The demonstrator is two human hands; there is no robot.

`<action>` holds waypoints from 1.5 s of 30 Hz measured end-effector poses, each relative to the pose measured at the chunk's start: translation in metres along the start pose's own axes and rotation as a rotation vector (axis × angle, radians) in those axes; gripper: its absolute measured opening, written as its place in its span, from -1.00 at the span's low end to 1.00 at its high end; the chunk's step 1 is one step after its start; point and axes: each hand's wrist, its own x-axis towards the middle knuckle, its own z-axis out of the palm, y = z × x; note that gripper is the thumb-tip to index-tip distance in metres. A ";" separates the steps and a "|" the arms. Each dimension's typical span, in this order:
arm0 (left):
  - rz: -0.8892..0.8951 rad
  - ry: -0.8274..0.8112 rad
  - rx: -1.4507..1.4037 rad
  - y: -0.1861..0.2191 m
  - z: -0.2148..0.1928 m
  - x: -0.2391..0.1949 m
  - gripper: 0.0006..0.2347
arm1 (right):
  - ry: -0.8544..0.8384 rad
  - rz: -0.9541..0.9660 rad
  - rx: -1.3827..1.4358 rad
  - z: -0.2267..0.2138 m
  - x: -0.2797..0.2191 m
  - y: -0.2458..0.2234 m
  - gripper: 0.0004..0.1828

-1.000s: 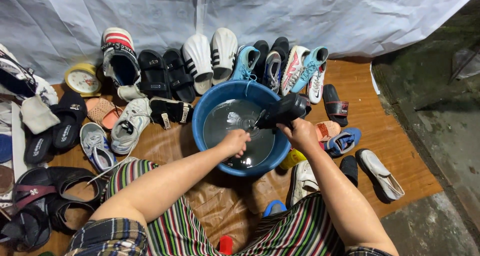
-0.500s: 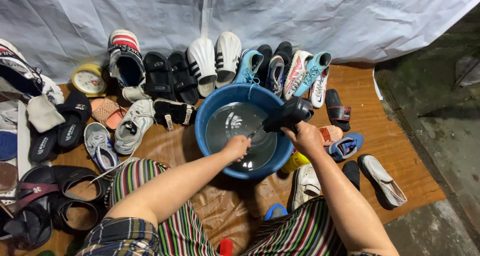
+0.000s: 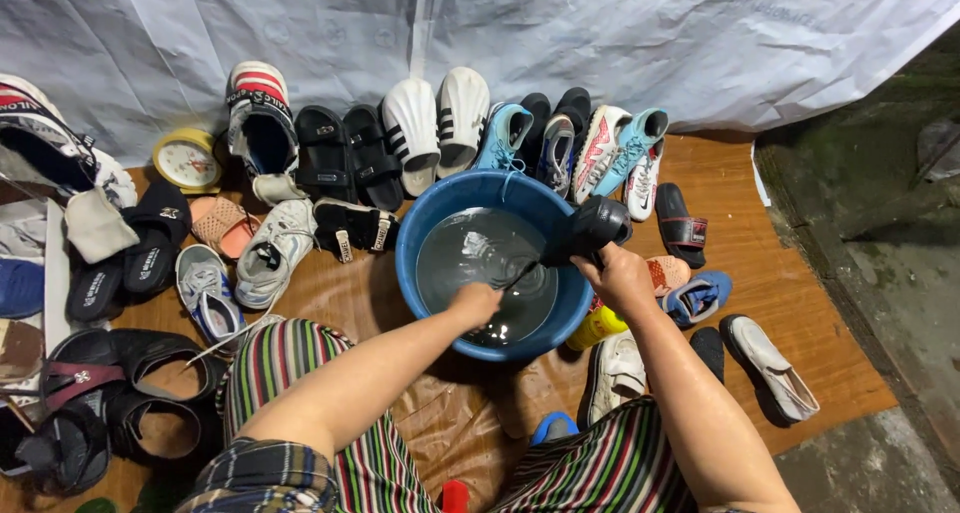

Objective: The person sits on the floor surrounded by various shoes and scrubs a black sandal with a brush in a blue basin of water. They clean the sole and upper parts of the sandal, then rinse it in the water.

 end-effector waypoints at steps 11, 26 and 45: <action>0.009 -0.032 1.013 -0.025 -0.007 0.005 -0.76 | 0.057 -0.050 0.020 -0.026 -0.022 -0.009 -0.67; -0.160 0.176 0.116 0.030 -0.068 -0.008 -0.77 | 0.224 -0.224 0.001 -0.016 -0.012 0.045 -0.86; 0.224 0.525 -0.402 0.095 -0.054 -0.085 -0.75 | 0.048 -0.009 0.090 -0.012 -0.005 0.048 -0.75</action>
